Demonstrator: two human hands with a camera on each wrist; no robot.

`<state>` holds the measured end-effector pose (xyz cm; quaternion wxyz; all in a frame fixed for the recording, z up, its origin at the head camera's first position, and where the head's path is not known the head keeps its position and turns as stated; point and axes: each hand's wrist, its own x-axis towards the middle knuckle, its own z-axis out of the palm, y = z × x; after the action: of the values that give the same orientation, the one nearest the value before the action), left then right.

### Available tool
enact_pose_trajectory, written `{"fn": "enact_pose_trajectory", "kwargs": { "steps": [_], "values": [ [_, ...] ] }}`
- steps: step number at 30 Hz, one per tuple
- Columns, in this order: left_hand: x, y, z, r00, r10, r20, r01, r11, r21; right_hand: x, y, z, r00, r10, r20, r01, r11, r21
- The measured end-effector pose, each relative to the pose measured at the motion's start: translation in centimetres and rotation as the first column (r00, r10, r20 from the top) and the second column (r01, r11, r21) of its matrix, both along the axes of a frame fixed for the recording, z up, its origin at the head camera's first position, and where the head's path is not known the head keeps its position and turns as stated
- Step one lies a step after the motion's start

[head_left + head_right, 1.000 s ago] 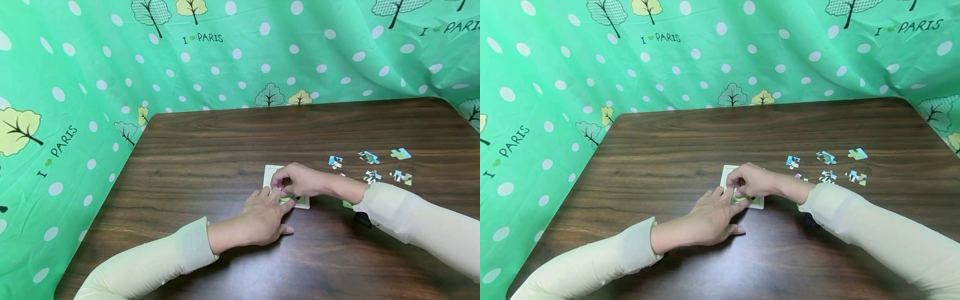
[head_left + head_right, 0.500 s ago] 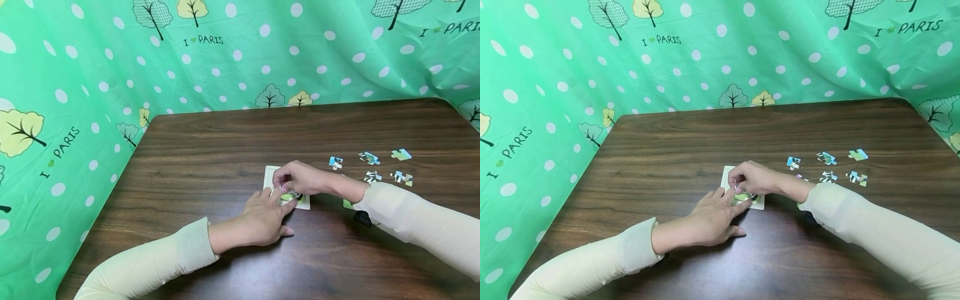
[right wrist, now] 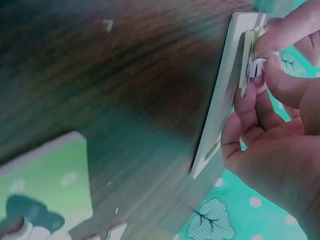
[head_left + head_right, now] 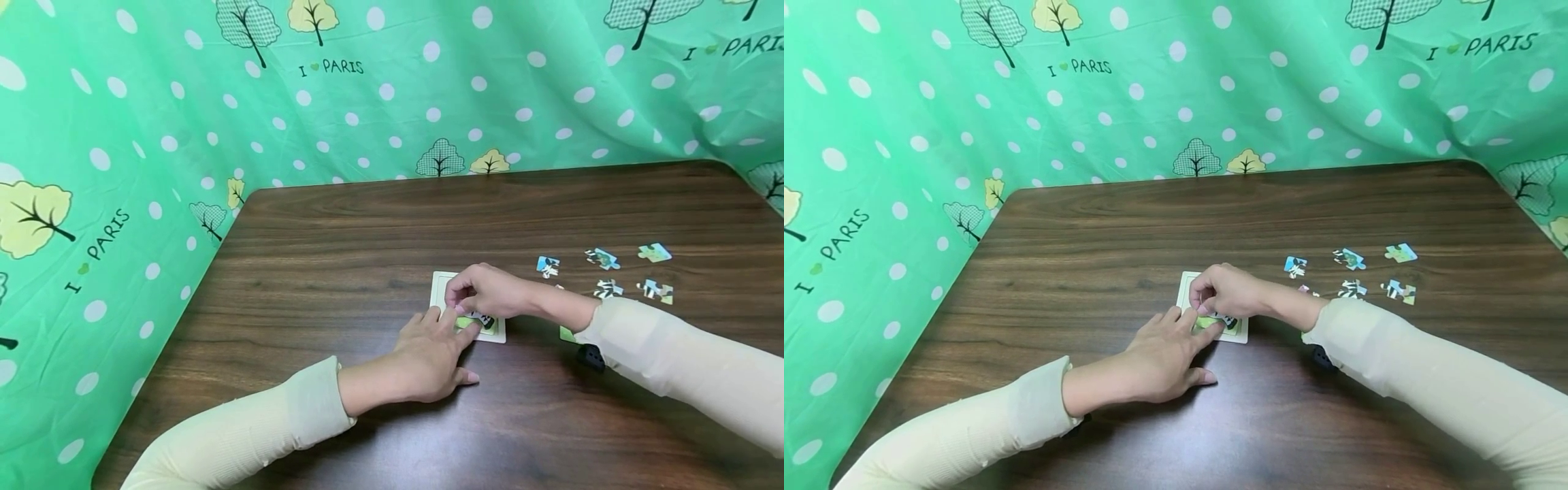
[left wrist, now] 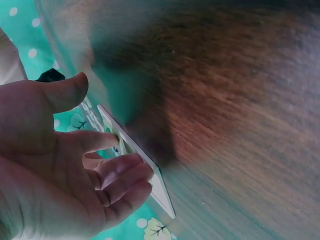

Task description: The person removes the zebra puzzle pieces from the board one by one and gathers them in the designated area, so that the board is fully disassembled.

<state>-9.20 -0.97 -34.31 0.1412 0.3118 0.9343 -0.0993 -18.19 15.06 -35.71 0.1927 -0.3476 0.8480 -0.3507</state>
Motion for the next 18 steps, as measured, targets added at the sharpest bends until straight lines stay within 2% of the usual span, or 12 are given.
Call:
{"fn": "enact_pose_trajectory", "kwargs": {
  "steps": [7,18],
  "values": [
    [0.14,-0.10,-0.03,1.000,-0.014,-0.011,0.014,1.000,-0.007,0.23,-0.23,-0.07,0.999,-0.038,-0.011,0.038,0.999,0.022],
    [0.15,0.02,-0.12,1.000,-0.023,-0.021,0.023,1.000,-0.018,0.03,-0.33,-0.10,0.996,-0.069,0.062,0.070,0.998,-0.011]
  ]
}}
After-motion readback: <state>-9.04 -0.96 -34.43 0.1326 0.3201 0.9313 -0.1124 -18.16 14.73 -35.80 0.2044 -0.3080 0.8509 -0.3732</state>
